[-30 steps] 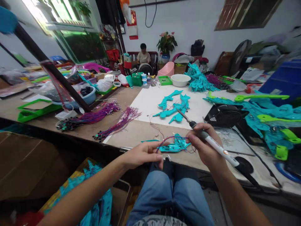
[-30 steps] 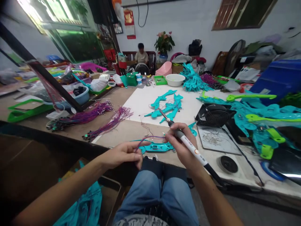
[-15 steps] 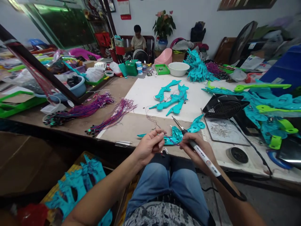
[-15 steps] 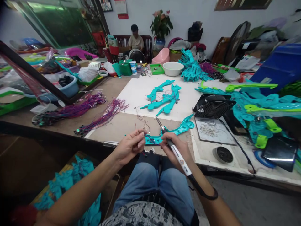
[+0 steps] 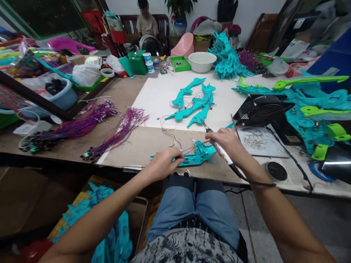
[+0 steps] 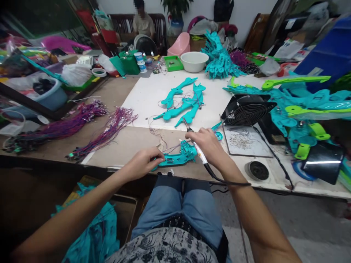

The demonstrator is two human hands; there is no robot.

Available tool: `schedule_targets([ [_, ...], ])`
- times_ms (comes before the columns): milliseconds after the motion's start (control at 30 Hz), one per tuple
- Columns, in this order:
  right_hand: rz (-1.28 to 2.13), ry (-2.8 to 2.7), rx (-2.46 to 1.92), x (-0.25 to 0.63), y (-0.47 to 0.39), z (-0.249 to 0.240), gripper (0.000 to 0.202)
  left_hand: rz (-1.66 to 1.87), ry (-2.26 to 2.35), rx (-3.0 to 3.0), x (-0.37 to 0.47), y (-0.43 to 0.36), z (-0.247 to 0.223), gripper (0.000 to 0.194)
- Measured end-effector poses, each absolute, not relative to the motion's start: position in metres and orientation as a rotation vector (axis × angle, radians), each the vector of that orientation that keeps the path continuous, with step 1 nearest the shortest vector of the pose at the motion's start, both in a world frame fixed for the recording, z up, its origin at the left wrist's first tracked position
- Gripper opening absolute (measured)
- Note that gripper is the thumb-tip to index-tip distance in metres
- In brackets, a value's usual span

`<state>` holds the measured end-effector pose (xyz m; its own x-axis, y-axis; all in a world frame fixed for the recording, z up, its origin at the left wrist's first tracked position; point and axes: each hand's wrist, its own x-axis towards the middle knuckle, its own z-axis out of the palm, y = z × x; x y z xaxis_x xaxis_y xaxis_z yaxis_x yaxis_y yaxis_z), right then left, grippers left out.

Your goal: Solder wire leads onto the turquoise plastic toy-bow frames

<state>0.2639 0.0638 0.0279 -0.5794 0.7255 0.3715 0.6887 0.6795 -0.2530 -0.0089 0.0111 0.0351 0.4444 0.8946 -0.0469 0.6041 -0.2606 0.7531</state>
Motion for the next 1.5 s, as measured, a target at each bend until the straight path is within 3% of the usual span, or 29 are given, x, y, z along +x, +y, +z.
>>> schedule_targets([
  [200, 0.221, -2.185, -1.133, 0.241, 0.059, -0.034, 0.024, 0.490, 1.308, 2.025, 0.000, 0.021, -0.017, 0.015],
  [400, 0.238, -1.954, -1.202, 0.233, 0.012, -0.071, 0.026, 0.708, 1.476, 1.840, 0.009, 0.012, -0.024, 0.013],
  [667, 0.273, -1.897, -1.208, 0.254, 0.042, -0.043, 0.027, 0.710, 1.458, 1.341, 0.034, 0.025, -0.032, 0.017],
  [767, 0.430, -1.760, -1.147, 0.257, 0.010, -0.031, 0.035, 0.743, 1.485, 1.538, 0.030, 0.027, -0.029, 0.015],
  [867, 0.535, -1.614, -1.104, 0.254, -0.020, -0.028, 0.020, 0.781, 1.533, 1.828, 0.024, 0.028, -0.024, 0.011],
  [933, 0.498, -1.568, -1.131, 0.250, -0.031, -0.028, 0.012, 0.766, 1.554, 1.930, 0.024, 0.028, -0.022, 0.008],
  [1067, 0.417, -1.571, -1.202, 0.241, -0.034, -0.030, 0.019, 0.752, 1.598, 1.984, 0.034, 0.026, -0.021, 0.007],
  [1500, 0.419, -1.587, -1.210, 0.245, -0.041, -0.034, 0.016, 0.929, 1.534, 2.104, 0.046, 0.021, -0.028, 0.007],
])
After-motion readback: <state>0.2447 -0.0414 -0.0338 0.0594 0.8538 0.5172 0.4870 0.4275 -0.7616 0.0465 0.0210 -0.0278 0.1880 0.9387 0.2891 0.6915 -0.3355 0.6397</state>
